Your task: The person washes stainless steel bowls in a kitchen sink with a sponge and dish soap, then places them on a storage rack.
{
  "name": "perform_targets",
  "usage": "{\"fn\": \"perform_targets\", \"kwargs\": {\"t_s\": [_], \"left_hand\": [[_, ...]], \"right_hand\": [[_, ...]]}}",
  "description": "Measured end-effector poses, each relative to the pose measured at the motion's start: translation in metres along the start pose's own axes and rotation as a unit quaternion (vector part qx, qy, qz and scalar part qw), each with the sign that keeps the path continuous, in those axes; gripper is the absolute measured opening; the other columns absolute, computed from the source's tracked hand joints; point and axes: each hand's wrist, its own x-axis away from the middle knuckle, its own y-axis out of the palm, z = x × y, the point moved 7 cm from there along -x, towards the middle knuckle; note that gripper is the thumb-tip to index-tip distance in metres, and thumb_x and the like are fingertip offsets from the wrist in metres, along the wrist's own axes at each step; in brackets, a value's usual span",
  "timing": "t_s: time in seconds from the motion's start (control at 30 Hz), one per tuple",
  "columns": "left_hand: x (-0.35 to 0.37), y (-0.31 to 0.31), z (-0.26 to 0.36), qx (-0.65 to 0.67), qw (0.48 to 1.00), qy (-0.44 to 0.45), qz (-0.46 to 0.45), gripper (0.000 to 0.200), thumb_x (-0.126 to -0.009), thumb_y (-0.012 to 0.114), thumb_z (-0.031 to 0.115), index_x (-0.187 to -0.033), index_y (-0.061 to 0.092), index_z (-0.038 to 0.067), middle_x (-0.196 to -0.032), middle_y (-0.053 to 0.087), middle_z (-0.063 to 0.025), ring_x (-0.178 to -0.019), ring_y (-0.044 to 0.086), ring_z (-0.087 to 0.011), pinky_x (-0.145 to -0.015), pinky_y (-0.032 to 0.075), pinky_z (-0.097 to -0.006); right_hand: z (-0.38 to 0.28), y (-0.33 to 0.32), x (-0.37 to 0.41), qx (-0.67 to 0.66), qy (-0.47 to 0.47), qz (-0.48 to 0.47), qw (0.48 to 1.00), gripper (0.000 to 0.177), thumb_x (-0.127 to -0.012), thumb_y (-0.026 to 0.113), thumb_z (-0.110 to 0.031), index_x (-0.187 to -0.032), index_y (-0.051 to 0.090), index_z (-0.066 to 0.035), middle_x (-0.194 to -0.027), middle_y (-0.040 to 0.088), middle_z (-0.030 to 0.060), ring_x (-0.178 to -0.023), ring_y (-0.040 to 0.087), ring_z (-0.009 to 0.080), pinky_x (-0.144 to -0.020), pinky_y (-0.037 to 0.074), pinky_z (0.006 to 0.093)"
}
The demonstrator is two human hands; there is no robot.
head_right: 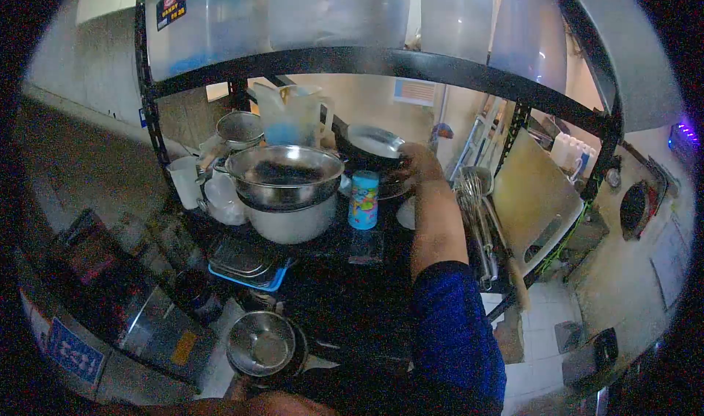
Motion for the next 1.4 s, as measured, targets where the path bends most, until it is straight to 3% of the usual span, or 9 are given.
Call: {"fn": "perform_targets", "kwargs": {"t_s": [0.1,0.33,0.6,0.73,0.83,0.93,1.03,1.2,1.4], "left_hand": [[-0.004,0.003,0.000,-0.003,1.000,-0.005,-0.009,0.058,-0.080,0.060,0.021,-0.129,0.034,0.002,-0.120,0.049,-0.0162,-0.110,0.050,-0.0319,-0.086,0.048,-0.0520],[-0.015,0.008,0.008,-0.006,0.999,-0.016,-0.030,0.058,-0.080,0.060,0.021,-0.129,0.034,0.002,-0.120,0.050,-0.0163,-0.110,0.051,-0.0316,-0.086,0.048,-0.0516],[-0.028,0.019,0.027,-0.016,0.996,-0.021,-0.083,0.059,-0.080,0.061,0.021,-0.129,0.034,0.001,-0.119,0.050,-0.0163,-0.109,0.051,-0.0312,-0.086,0.048,-0.0512],[-0.021,0.043,0.050,-0.031,0.990,-0.023,-0.138,0.059,-0.080,0.061,0.021,-0.129,0.034,0.001,-0.119,0.050,-0.0164,-0.109,0.051,-0.0310,-0.086,0.048,-0.0509],[-0.026,0.072,0.066,-0.042,0.981,-0.025,-0.186,0.059,-0.080,0.061,0.022,-0.129,0.034,0.000,-0.119,0.050,-0.0164,-0.109,0.051,-0.0309,-0.086,0.048,-0.0508],[-0.070,0.071,0.029,-0.083,0.975,-0.141,-0.153,0.030,-0.081,0.057,0.017,-0.108,0.056,0.003,-0.101,0.061,-0.0100,-0.086,0.061,-0.0240,-0.075,0.050,-0.0353],[-0.083,0.095,0.030,-0.038,0.950,-0.158,-0.267,0.045,-0.082,0.052,0.008,-0.125,0.036,0.008,-0.115,0.049,-0.0132,-0.101,0.056,-0.0280,-0.079,0.054,-0.0489],[-0.101,0.125,0.015,-0.096,0.938,-0.149,-0.299,0.057,-0.079,0.052,0.007,-0.129,0.025,0.013,-0.112,0.048,-0.0132,-0.096,0.058,-0.0317,-0.075,0.055,-0.0498],[-0.093,0.175,0.020,-0.138,0.902,-0.201,-0.355,0.050,-0.077,0.052,0.009,-0.123,0.034,0.012,-0.106,0.050,-0.0126,-0.090,0.059,-0.0284,-0.071,0.056,-0.0465]], "right_hand": [[-0.047,0.006,0.029,-0.059,0.039,0.038,0.997,0.033,-0.071,0.069,-0.012,-0.100,0.058,-0.001,-0.096,0.057,0.0165,-0.085,0.059,0.0317,-0.067,0.054,0.0397],[-0.064,0.007,0.031,0.205,-0.107,-0.023,0.973,0.042,-0.069,0.073,-0.016,-0.104,0.056,0.001,-0.093,0.058,0.0154,-0.085,0.059,0.0319,-0.066,0.053,0.0393],[-0.122,-0.002,0.043,0.321,0.061,-0.012,0.945,0.067,-0.066,0.081,-0.026,-0.116,0.048,0.003,-0.109,0.057,0.0173,-0.095,0.059,0.0271,-0.082,0.050,0.0373],[-0.133,-0.013,0.049,0.019,0.015,-0.012,1.000,0.049,-0.084,0.058,-0.027,-0.122,0.045,0.002,-0.119,0.052,0.0209,-0.106,0.054,0.0363,-0.083,0.051,0.0456],[-0.142,-0.016,0.061,-0.297,0.042,-0.148,0.942,0.046,-0.087,0.056,-0.023,-0.124,0.043,0.001,-0.126,0.047,0.0221,-0.112,0.050,0.0405,-0.086,0.050,0.0493],[-0.148,-0.045,0.106,-0.412,0.274,-0.012,0.869,0.050,-0.088,0.055,-0.022,-0.129,0.036,-0.001,-0.130,0.042,0.0239,-0.113,0.049,0.0399,-0.085,0.051,0.0473],[-0.182,-0.051,0.142,-0.254,0.211,0.088,0.940,0.051,-0.089,0.053,-0.026,-0.128,0.034,0.001,-0.129,0.041,0.0260,-0.111,0.051,0.0375,-0.086,0.053,0.0425],[-0.206,-0.061,0.199,-0.169,0.248,0.153,0.942,0.038,-0.094,0.038,-0.021,-0.125,0.038,0.002,-0.126,0.042,0.0258,-0.105,0.050,0.0455,-0.075,0.056,0.0502],[-0.240,-0.006,0.268,-0.342,0.335,0.284,0.831,0.044,-0.093,0.037,-0.025,-0.126,0.033,0.003,-0.127,0.037,0.0317,-0.095,0.049,0.0582,-0.073,0.055,0.0526]]}}
